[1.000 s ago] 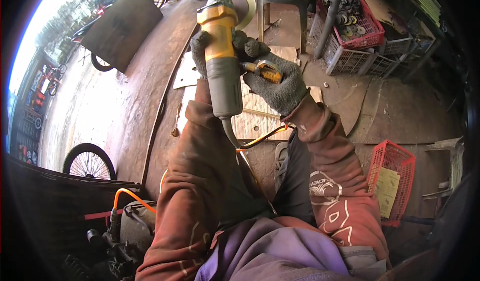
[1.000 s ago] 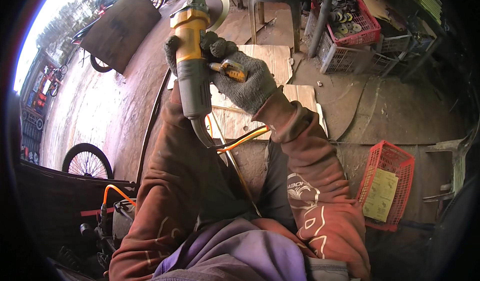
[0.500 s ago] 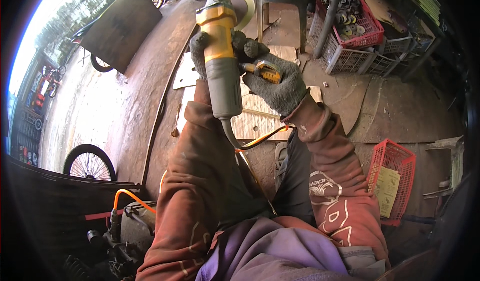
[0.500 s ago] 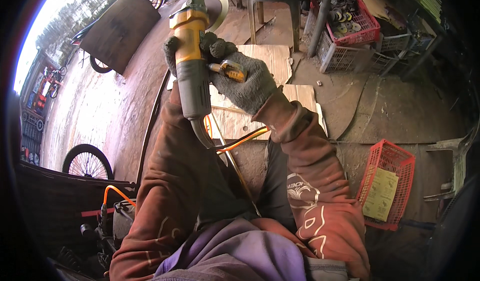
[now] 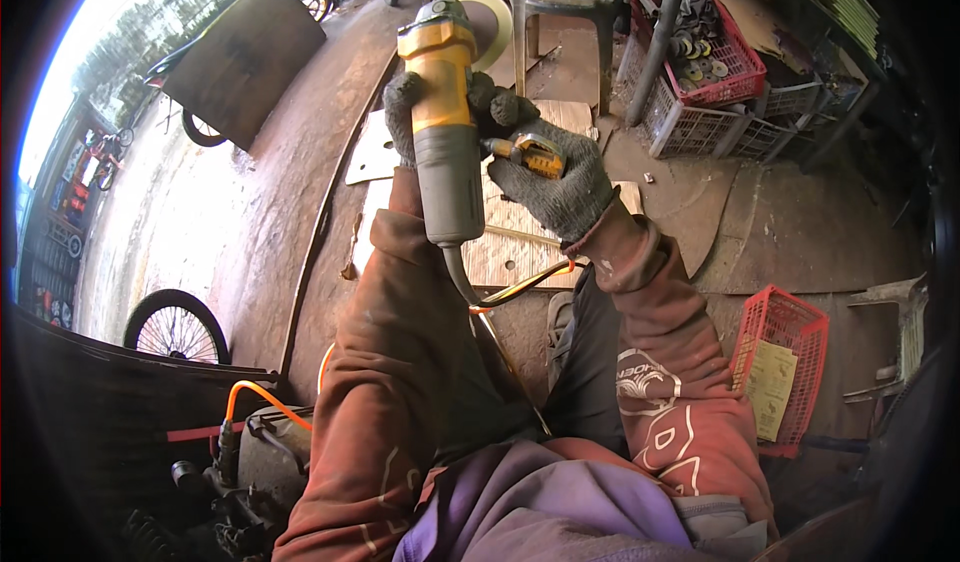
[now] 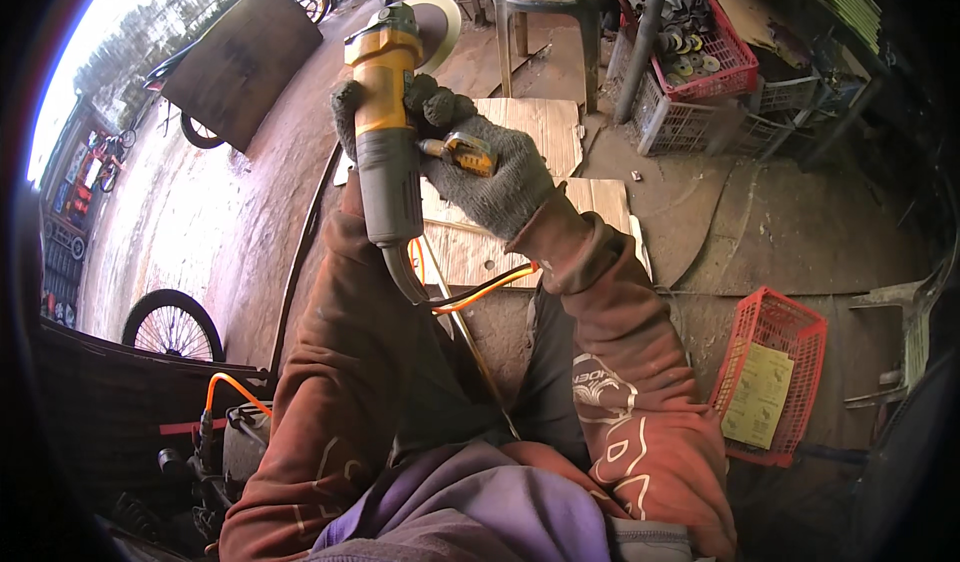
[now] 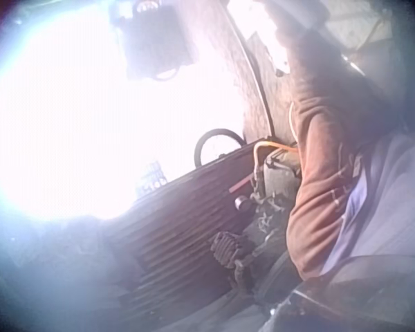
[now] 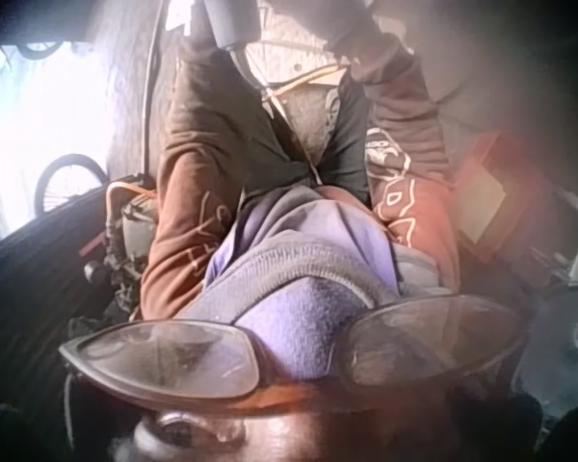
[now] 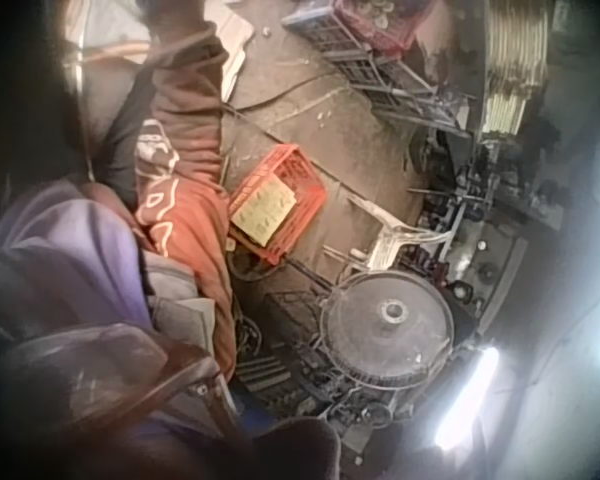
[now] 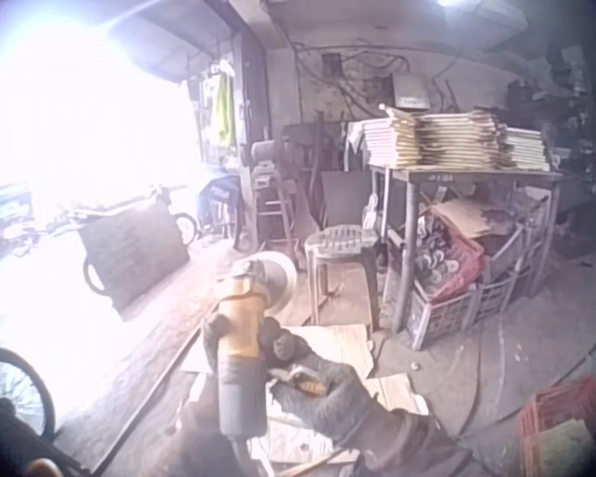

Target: The person uses an angle grinder to smooth the edges of a metal frame held by hand while sitting on the ground.

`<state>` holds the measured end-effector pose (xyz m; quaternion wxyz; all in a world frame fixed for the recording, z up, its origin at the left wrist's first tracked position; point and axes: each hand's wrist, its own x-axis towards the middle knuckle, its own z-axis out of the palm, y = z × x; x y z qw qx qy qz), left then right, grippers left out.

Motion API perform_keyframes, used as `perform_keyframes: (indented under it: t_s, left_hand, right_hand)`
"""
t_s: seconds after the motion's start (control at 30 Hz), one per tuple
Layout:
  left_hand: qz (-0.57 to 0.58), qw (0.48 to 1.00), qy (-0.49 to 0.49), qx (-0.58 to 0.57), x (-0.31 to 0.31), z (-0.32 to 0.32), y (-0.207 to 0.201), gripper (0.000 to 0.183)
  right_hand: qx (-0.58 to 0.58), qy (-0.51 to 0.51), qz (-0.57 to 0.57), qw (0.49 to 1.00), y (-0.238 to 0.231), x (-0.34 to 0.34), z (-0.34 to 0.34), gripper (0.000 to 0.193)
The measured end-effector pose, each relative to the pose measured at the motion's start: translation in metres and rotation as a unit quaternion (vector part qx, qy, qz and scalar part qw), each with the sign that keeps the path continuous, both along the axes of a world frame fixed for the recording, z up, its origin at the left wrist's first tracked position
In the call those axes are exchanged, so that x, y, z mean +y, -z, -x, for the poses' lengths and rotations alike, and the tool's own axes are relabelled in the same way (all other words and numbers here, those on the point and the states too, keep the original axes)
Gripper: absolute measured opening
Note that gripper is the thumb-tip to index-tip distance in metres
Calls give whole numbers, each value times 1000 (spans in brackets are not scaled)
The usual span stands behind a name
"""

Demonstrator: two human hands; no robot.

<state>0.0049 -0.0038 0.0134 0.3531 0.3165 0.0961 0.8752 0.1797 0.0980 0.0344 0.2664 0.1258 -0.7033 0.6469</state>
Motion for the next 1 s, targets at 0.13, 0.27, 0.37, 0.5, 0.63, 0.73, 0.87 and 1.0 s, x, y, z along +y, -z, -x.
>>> perform_keyframes:
  t_s: [0.13, 0.27, 0.37, 0.5, 0.63, 0.73, 0.87, 1.0]
  left_hand:
    - [25, 999, -23, -3, -2, -10, -6, 78]
    - [60, 996, -5, 62, 1, -15, -7, 76]
    - [55, 990, 60, 113, 6, -9, -7, 75]
    - [103, 970, 83, 202, 7, -3, -5, 73]
    - [97, 967, 127, 200, 3, -14, -3, 76]
    - [135, 967, 111, 183, 4, -26, -4, 77]
    - [111, 965, 154, 179, 10, -35, -4, 78]
    - [117, 965, 160, 170, 16, -34, 3, 78]
  right_hand:
    - [23, 3, 5, 1000, 0, 3, 1, 24]
    - [-6, 49, 24, 998, -4, 19, 0, 15]
    - [4, 80, 60, 995, -7, 30, -4, 14]
    - [-27, 111, 128, 985, -11, 40, -3, 14]
    - [-14, 137, 118, 983, -13, 44, 1, 13]
    - [-8, 128, 116, 985, -15, 48, 0, 18]
    - [-9, 142, 115, 983, -19, 56, 1, 18]
    - [-3, 155, 116, 981, -20, 64, 7, 16]
